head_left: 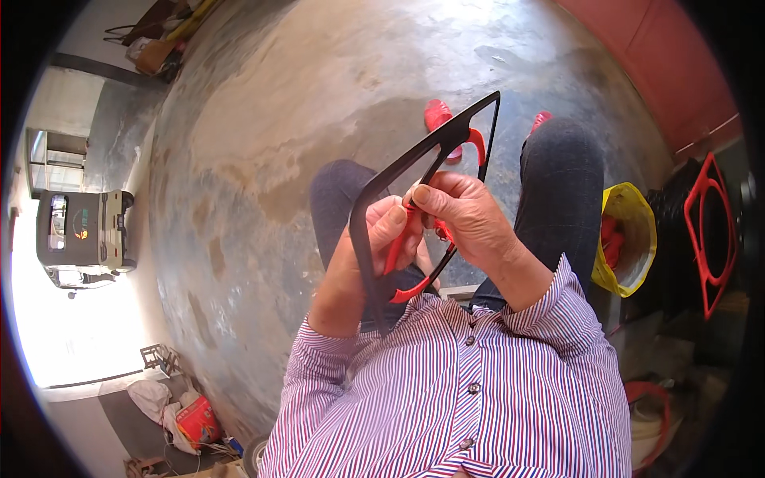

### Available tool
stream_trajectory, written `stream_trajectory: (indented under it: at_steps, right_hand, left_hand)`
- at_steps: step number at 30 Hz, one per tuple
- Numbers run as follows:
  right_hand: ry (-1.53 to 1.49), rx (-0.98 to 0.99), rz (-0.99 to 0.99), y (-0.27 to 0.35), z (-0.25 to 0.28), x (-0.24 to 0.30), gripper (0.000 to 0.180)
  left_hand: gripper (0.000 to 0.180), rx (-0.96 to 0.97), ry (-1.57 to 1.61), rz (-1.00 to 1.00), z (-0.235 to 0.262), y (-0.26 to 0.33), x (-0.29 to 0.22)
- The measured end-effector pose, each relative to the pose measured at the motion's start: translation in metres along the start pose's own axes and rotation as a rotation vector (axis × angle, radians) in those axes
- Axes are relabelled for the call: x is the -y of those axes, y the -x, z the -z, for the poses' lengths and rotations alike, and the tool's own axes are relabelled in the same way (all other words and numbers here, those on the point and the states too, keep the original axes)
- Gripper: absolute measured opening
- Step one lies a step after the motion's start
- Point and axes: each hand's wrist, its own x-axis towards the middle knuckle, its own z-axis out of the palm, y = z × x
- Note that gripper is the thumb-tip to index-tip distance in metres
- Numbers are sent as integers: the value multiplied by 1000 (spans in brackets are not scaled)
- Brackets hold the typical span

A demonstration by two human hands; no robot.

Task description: Winding red nylon cord around a black plastic chair frame and cutting it with scissors.

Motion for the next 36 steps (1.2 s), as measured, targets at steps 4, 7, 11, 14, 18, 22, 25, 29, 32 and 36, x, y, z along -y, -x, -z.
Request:
stream_trajectory:
  at_steps: [4, 7, 11, 14, 18, 22, 25, 29, 32, 36]
  right_hand:
    - [-33, 16, -31, 3, 3, -2, 21]
    - [-44, 22, -46, 6, 3, -2, 21]
    - [-119, 25, -58, 9, -4, 2, 21]
    - [-120, 30, -75, 10, -6, 5, 22]
    - [-41, 11, -56, 10, -3, 1, 22]
    - [12, 32, -20, 11, -9, 3, 21]
    - [-29, 25, -29, 10, -7, 1, 21]
    - [-88, 22, -39, 9, -7, 0, 18]
    - [-125, 35, -65, 9, -9, 0, 16]
    - [-90, 48, -59, 10, -6, -2, 15]
  left_hand:
    - [40, -23, 15, 52, -4, 4, 4]
    - [41, 28, 46, 91, -6, 7, -1]
    - [40, 110, 165, 145, -5, 8, -4]
    - [39, 94, 197, 122, -6, 11, -1]
    - [34, 17, 177, 69, -12, 15, 0]
    - [29, -40, 152, -15, -9, 19, 2]
    - [25, -57, 156, -109, -11, 22, 5]
    - [30, -103, 149, -257, -17, 24, 10]
    - [33, -48, 153, -280, -9, 23, 16]
    - [30, -35, 145, -277, -7, 22, 16]
